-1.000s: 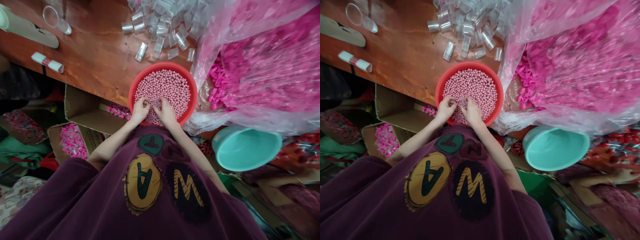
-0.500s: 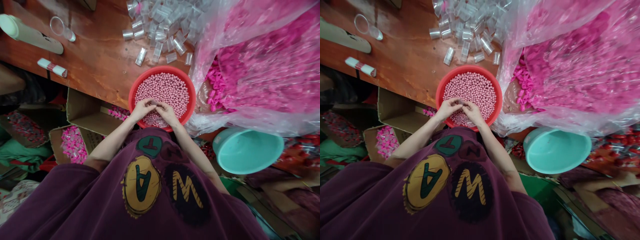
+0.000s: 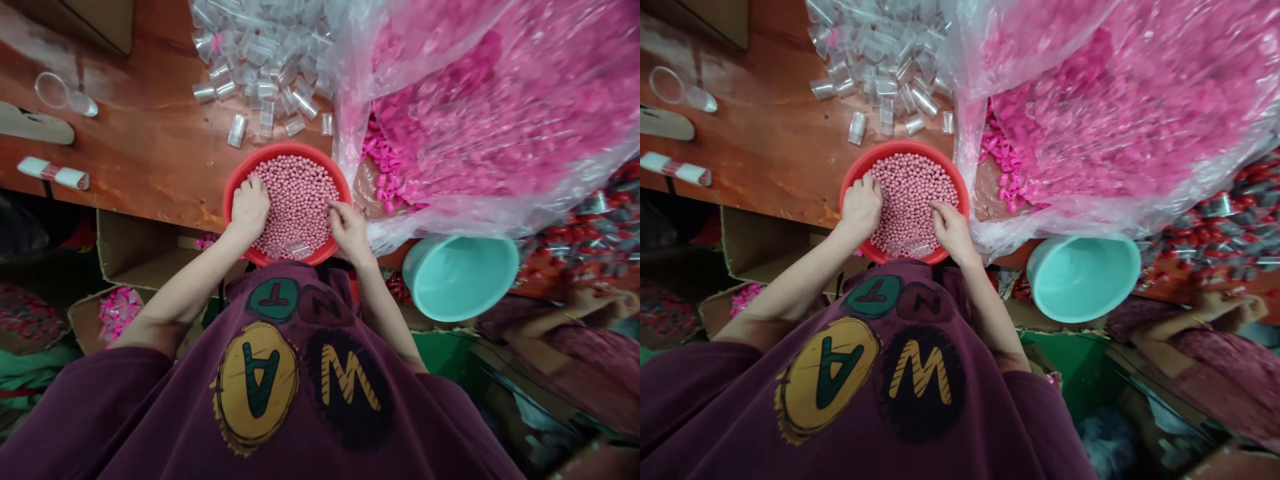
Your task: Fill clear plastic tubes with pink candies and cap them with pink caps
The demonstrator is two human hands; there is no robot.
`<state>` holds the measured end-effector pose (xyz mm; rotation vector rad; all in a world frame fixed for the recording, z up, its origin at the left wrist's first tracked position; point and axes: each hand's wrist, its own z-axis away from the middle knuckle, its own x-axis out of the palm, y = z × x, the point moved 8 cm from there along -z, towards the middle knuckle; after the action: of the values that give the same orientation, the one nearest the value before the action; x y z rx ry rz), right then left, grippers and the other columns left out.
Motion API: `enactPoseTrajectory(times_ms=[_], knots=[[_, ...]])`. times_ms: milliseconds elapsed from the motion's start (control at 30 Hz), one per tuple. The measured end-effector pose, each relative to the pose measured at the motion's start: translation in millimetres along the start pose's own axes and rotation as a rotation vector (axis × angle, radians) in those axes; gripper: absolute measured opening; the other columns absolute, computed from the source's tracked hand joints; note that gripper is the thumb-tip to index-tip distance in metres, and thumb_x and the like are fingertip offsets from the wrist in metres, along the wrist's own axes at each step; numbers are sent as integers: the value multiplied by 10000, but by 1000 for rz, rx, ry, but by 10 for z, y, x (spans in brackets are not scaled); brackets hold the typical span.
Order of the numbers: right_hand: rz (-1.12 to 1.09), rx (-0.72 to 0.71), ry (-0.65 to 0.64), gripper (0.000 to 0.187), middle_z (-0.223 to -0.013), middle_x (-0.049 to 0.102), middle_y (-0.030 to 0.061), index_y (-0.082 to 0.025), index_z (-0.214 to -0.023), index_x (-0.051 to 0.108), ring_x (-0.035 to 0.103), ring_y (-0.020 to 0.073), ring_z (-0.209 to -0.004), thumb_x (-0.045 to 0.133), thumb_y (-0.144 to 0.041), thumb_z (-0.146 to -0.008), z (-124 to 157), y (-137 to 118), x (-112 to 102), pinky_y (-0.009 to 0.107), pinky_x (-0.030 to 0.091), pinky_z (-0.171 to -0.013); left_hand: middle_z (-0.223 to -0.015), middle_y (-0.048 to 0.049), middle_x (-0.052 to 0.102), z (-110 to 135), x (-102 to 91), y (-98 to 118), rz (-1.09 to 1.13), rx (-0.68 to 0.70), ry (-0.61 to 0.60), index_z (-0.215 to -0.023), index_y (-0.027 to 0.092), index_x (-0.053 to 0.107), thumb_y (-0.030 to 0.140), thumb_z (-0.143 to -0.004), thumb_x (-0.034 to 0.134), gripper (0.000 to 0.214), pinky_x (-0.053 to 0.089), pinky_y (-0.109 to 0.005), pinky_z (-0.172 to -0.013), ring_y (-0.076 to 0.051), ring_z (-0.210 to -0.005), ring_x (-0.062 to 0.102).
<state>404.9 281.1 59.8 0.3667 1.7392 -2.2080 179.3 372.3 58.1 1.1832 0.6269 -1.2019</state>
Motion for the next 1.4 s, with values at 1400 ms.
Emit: enactPoseTrajectory(times_ms=[1400], knots=[[-64,-270,99,372,-1141,808,59,-279,-1136,790,756,244,-1096,642,-617,-1091,-330,-669,-157,463,635,-1022,-961,-10,691,273,380,636,1665,-147,-512,-1048,190,578,289,-937,749,227,546,-248,-787,-119,-855,688]])
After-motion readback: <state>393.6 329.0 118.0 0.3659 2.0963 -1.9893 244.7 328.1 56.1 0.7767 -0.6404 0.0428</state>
